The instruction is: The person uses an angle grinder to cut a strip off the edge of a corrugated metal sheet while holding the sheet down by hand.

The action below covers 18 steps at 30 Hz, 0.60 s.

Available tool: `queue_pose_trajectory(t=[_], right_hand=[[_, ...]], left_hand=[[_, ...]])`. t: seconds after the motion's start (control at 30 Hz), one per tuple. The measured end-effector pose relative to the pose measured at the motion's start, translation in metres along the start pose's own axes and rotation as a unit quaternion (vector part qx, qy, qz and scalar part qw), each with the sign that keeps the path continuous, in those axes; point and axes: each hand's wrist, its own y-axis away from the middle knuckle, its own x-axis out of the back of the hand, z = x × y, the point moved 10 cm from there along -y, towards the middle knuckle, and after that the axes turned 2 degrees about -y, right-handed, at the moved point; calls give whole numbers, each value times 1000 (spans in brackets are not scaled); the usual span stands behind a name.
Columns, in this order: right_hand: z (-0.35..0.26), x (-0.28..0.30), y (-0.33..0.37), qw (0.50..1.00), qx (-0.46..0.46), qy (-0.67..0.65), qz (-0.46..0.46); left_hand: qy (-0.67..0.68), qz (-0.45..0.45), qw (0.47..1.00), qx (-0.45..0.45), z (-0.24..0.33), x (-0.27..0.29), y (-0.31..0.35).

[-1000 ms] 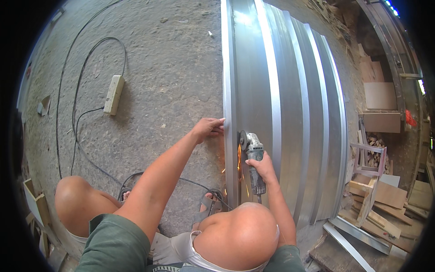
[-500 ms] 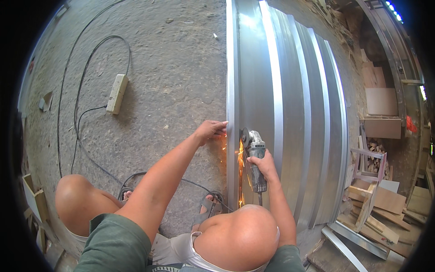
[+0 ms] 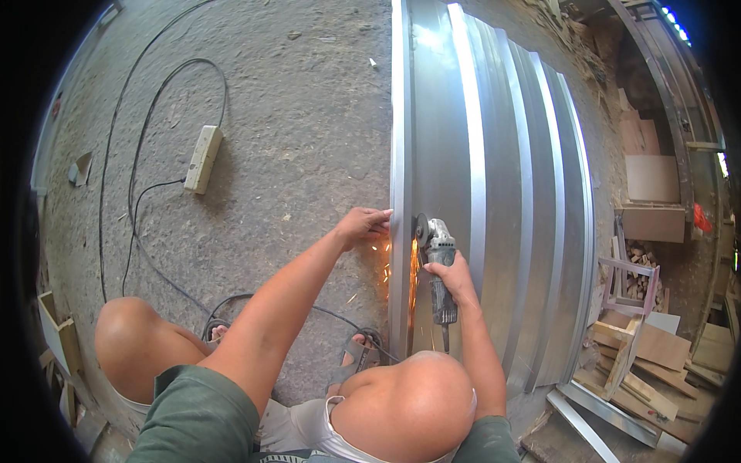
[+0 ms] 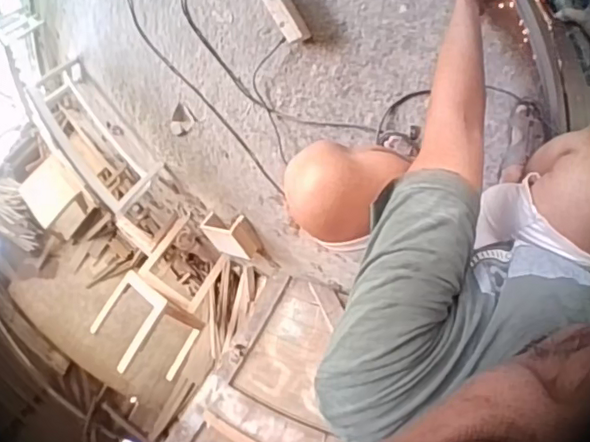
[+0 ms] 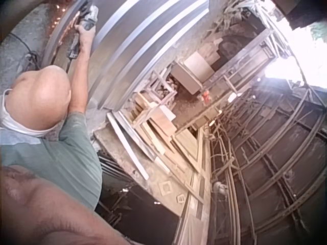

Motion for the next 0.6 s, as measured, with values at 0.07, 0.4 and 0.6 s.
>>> queue_pose_trajectory(t=[0.07, 0.4, 0.6], right_hand=[[-4, -1, -1, 1000, -2, 5, 6], [3, 3, -21, 1000, 9, 2, -6], [-3, 4, -28, 1000, 25, 0, 7]], left_hand=[[3, 1, 1000, -4, 0, 0, 0], [19, 1, 1000, -5, 0, 0, 0], [25, -5, 1000, -7, -2, -1, -1]])
